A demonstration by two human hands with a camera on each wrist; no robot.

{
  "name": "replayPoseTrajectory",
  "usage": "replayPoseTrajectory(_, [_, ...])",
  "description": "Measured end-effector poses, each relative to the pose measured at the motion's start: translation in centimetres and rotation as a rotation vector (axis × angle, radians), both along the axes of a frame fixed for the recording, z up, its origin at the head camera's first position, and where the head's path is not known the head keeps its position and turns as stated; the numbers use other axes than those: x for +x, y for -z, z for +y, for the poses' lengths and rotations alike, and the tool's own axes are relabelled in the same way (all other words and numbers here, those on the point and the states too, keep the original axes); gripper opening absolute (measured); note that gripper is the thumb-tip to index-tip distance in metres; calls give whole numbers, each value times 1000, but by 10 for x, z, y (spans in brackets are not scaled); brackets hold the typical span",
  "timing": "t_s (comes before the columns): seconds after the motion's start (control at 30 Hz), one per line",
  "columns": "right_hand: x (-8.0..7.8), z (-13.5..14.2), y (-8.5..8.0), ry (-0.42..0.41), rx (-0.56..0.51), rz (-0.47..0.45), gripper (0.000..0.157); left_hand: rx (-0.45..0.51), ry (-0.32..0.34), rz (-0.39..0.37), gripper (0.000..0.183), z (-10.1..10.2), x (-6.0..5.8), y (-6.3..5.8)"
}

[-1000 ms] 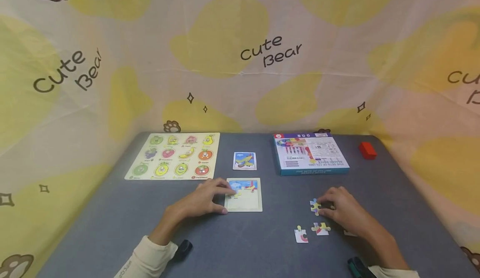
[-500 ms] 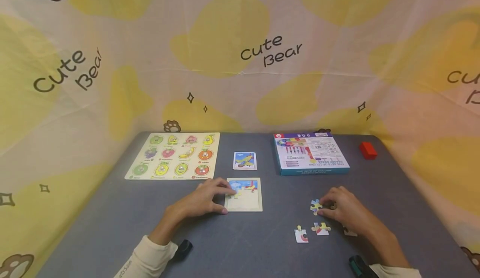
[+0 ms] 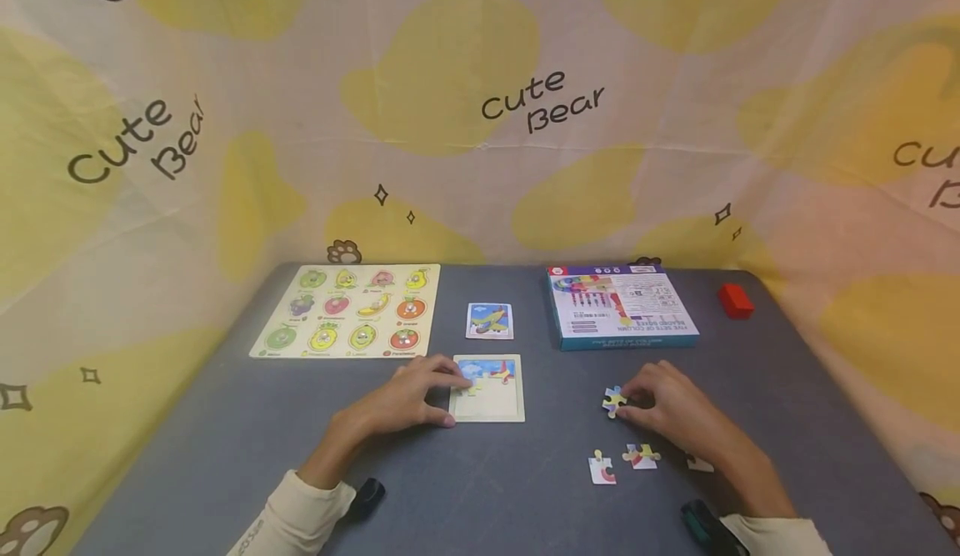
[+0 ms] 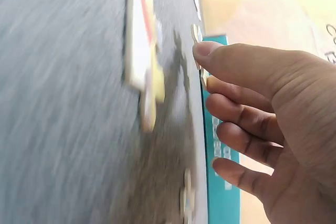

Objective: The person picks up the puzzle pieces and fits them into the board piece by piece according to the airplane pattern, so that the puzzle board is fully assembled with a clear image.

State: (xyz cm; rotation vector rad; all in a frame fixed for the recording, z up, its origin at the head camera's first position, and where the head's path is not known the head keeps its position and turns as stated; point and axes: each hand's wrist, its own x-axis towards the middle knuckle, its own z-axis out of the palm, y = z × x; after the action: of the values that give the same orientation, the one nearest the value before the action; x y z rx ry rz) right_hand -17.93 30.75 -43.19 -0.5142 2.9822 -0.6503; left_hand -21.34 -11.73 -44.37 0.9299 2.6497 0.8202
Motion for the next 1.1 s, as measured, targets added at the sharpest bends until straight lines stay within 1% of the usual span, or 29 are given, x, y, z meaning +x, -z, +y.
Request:
replayPoseTrajectory(0.17, [-11,-20,-1,-30,-9,-10,24,-3,-1,0,54,-1,0,0])
replayPoseTrajectory(0.27, [-17,-33,1,-64,-25,9,22,-1,-1,-2,54,-1,0,-1])
replayPoseTrajectory(0.47, [-27,-56,2,-104,-38,50,18,3,5,-2,54,-1,0,-1])
replayPoseTrajectory(0.7, [-39,-79,2,-134,-44,37,17,6,4,2,54,-1,-1,0])
replayPoseTrajectory(0.97, [-46,-103,2,-182,-68,25,19,5,5,3,53,0,-1,0])
replayPoseTrajectory(1.1, [-49,-114,4,-195,-61,18,22,-2,2,4,53,0,-1,0])
